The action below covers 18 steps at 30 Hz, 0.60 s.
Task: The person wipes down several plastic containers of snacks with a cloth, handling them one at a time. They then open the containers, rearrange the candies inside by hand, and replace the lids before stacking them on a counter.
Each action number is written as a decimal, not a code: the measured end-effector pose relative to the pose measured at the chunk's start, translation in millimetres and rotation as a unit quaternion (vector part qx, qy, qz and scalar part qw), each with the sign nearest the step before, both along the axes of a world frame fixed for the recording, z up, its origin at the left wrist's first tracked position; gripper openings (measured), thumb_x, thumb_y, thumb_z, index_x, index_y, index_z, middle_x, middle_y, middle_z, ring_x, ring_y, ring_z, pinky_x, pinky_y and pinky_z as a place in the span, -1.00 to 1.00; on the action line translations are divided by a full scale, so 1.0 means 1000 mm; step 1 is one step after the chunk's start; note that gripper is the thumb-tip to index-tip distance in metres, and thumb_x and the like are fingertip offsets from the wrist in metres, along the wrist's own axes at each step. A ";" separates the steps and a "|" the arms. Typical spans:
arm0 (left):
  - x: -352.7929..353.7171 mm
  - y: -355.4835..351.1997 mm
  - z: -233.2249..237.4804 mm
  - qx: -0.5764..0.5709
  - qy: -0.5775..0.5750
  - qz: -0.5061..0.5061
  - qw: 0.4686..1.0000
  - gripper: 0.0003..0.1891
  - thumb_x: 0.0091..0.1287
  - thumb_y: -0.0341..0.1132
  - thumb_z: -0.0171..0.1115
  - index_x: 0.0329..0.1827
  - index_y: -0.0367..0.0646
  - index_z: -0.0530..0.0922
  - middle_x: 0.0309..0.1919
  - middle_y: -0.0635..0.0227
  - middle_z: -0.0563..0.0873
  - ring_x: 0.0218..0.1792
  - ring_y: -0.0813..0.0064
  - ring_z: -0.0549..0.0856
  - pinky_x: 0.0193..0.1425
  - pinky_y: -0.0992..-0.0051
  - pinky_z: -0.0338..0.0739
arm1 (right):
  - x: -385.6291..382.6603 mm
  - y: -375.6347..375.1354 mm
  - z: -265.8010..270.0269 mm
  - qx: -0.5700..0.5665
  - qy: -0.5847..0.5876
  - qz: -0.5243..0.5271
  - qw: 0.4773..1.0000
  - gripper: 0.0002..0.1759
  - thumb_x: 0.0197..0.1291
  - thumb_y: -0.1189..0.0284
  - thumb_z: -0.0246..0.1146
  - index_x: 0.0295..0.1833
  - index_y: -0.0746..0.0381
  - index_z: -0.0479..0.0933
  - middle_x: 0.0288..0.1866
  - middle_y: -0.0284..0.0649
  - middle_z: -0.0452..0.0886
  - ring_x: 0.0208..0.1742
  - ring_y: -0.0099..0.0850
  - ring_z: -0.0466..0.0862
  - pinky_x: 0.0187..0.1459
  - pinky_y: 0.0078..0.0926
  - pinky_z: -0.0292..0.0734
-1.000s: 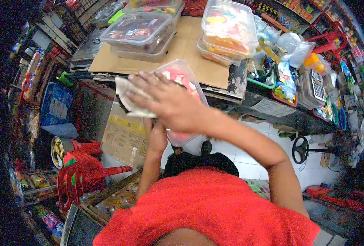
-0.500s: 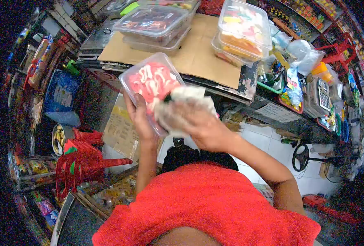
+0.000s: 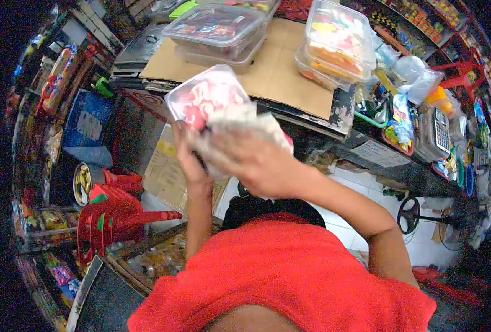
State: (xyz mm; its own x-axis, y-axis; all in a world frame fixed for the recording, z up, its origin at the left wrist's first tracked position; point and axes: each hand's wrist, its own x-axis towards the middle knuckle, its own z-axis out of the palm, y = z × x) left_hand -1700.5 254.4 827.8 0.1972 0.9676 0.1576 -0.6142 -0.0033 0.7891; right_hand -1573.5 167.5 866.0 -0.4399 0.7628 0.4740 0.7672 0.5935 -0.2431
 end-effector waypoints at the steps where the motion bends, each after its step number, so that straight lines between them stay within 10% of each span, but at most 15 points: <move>1: -0.005 0.004 -0.003 -0.012 -0.031 -0.019 0.999 -0.44 0.46 -0.20 -0.07 0.44 -0.20 0.06 0.31 0.16 0.30 0.23 0.37 0.41 0.30 0.36 0.31 | 0.004 -0.009 -0.004 -0.002 0.000 0.005 1.000 -0.41 -0.12 0.51 0.20 0.18 0.17 0.47 0.25 0.03 0.41 0.30 -0.05 0.38 0.33 -0.17 0.24; 3: -0.006 0.009 -0.003 -0.003 -0.020 0.001 1.000 -0.45 0.46 -0.20 -0.08 0.44 -0.20 0.07 0.28 0.16 0.33 0.21 0.37 0.43 0.29 0.35 0.33 | 0.018 -0.024 -0.011 -0.101 0.062 0.151 0.981 -0.66 -0.14 0.54 0.17 -0.15 0.26 0.62 0.13 0.04 0.50 0.21 -0.07 0.47 0.23 -0.16 0.34; 6: -0.014 0.012 -0.001 -0.041 -0.050 -0.013 0.998 -0.47 0.46 -0.20 -0.09 0.42 -0.19 0.07 0.23 0.17 0.38 0.20 0.36 0.45 0.28 0.34 0.35 | 0.060 -0.029 -0.003 -0.154 0.280 0.087 0.944 -0.78 -0.08 0.53 0.05 -0.39 0.29 0.62 -0.14 -0.07 0.64 -0.04 -0.09 0.61 0.06 -0.24 0.46; 8: -0.019 0.014 -0.002 -0.046 -0.083 -0.038 0.995 -0.51 0.48 -0.14 -0.17 0.36 -0.24 0.15 0.21 0.17 0.42 0.18 0.29 0.50 0.26 0.26 0.40 | 0.073 -0.037 -0.009 -0.186 0.438 -0.143 0.868 -0.57 0.05 0.28 0.07 -0.06 0.33 0.60 0.08 0.01 0.58 0.13 -0.20 0.55 0.23 -0.35 0.33; 11: -0.014 0.006 -0.006 -0.057 -0.036 -0.029 0.997 -0.52 0.46 -0.17 -0.10 0.35 -0.23 0.20 0.19 0.22 0.44 0.17 0.39 0.48 0.25 0.35 0.39 | 0.028 -0.017 -0.008 -0.153 0.507 -0.084 0.844 -0.20 0.29 0.01 -0.08 0.43 0.39 0.04 0.48 -0.02 0.08 0.51 -0.27 0.01 0.45 -0.39 -0.24; 17: -0.014 -0.017 0.028 -0.014 0.051 -0.154 0.987 -0.41 0.26 -0.29 0.24 0.33 -0.28 0.28 0.12 0.27 0.52 0.06 0.51 0.52 0.22 0.48 0.36 | 0.031 0.031 0.018 0.000 0.435 -0.097 0.895 -0.22 0.34 0.01 -0.16 0.45 0.37 -0.02 0.51 -0.05 -0.01 0.53 -0.29 -0.05 0.46 -0.42 -0.24; 18: -0.016 -0.013 0.030 -0.013 0.052 -0.152 0.987 -0.41 0.26 -0.29 0.24 0.33 -0.28 0.28 0.12 0.27 0.52 0.06 0.51 0.52 0.22 0.48 0.36 | 0.031 0.041 0.023 -0.097 0.593 -0.084 0.795 -0.23 0.29 0.02 -0.10 0.41 0.39 0.12 0.45 -0.06 0.16 0.46 -0.30 0.13 0.43 -0.41 -0.10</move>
